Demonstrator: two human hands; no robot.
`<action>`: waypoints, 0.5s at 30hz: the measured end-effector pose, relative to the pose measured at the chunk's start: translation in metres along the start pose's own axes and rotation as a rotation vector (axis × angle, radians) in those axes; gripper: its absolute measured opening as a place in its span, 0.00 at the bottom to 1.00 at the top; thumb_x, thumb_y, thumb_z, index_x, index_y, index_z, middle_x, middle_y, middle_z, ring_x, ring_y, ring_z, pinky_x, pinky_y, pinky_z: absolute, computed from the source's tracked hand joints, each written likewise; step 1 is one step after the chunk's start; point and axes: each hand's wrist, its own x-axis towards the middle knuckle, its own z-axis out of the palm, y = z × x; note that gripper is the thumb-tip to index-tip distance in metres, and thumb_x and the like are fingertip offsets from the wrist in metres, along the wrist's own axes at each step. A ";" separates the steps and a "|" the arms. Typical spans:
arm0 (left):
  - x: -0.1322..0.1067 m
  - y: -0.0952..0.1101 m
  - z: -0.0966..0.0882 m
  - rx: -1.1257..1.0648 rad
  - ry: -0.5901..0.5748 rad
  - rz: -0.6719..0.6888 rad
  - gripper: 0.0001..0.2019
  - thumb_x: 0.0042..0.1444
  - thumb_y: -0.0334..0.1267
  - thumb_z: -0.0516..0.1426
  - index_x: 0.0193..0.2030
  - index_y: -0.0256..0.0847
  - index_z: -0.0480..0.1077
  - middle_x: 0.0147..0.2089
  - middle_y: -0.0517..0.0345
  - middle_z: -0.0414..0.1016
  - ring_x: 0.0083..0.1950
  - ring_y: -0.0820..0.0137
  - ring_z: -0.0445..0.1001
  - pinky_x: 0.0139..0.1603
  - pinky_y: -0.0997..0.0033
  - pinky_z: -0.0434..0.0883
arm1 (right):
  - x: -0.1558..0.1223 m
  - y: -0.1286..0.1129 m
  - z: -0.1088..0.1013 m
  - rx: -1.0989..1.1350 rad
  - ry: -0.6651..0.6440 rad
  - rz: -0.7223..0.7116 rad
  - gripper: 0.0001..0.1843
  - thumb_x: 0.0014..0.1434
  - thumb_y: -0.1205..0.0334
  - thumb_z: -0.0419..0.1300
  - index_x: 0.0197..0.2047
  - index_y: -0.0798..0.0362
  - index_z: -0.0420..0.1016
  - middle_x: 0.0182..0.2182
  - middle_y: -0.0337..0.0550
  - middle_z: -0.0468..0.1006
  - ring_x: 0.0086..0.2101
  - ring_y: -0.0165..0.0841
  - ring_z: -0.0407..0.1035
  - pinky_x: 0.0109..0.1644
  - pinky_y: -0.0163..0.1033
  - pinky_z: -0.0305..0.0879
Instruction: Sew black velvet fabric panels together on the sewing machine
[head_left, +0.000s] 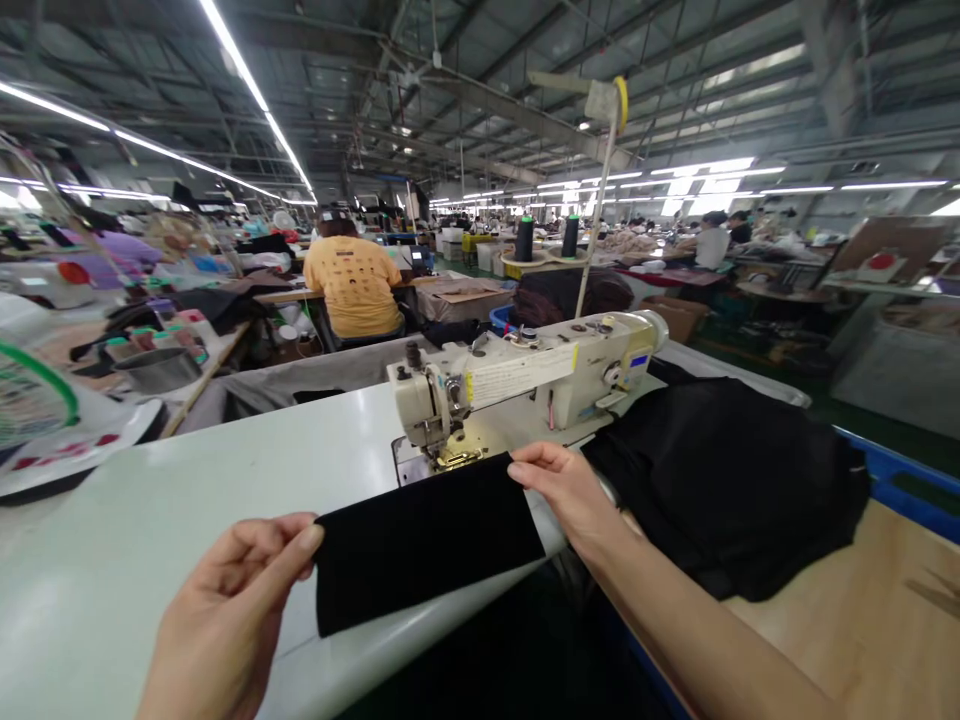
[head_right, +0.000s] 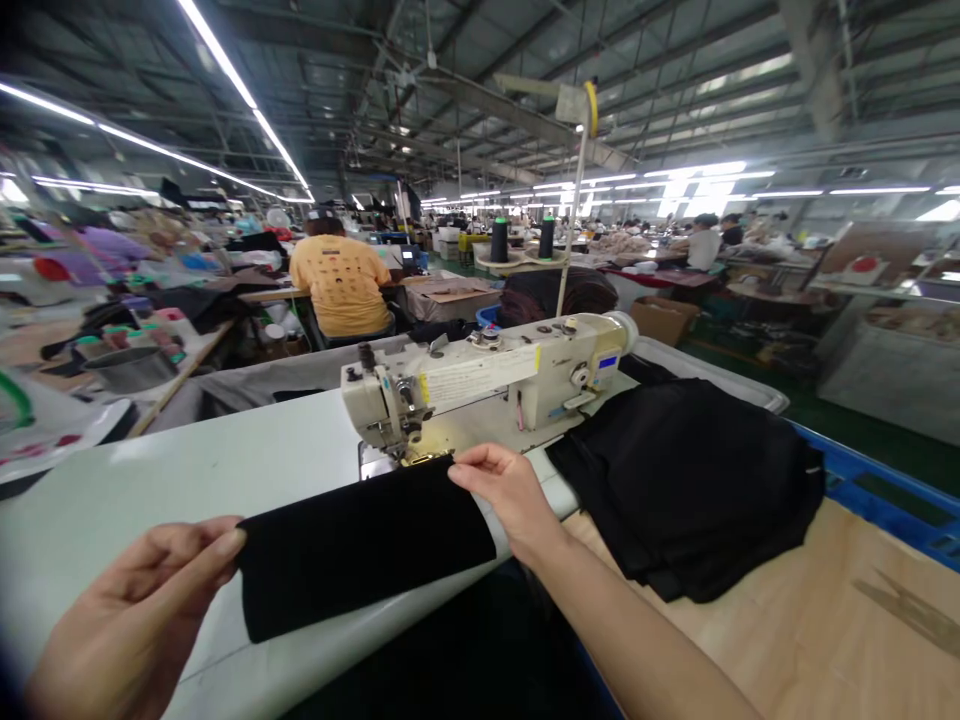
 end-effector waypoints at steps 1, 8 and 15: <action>0.000 0.000 -0.001 -0.005 0.003 -0.006 0.21 0.24 0.36 0.74 0.18 0.42 0.64 0.30 0.63 0.76 0.36 0.71 0.72 0.34 0.79 0.71 | 0.000 0.000 0.000 0.011 -0.004 -0.004 0.16 0.38 0.56 0.78 0.29 0.53 0.81 0.26 0.36 0.79 0.29 0.29 0.70 0.39 0.35 0.64; 0.000 0.000 -0.003 -0.001 -0.005 0.003 0.21 0.23 0.35 0.74 0.17 0.42 0.64 0.29 0.64 0.76 0.37 0.71 0.72 0.34 0.80 0.71 | 0.000 -0.001 -0.001 0.058 -0.039 0.008 0.15 0.41 0.57 0.77 0.29 0.52 0.79 0.26 0.35 0.78 0.29 0.28 0.68 0.39 0.35 0.63; 0.005 -0.013 -0.019 0.230 0.037 0.295 0.18 0.35 0.43 0.70 0.21 0.43 0.64 0.31 0.61 0.78 0.37 0.66 0.77 0.32 0.74 0.72 | -0.004 -0.007 0.003 -0.078 -0.079 -0.033 0.18 0.42 0.59 0.73 0.38 0.51 0.81 0.34 0.40 0.80 0.38 0.34 0.72 0.45 0.38 0.67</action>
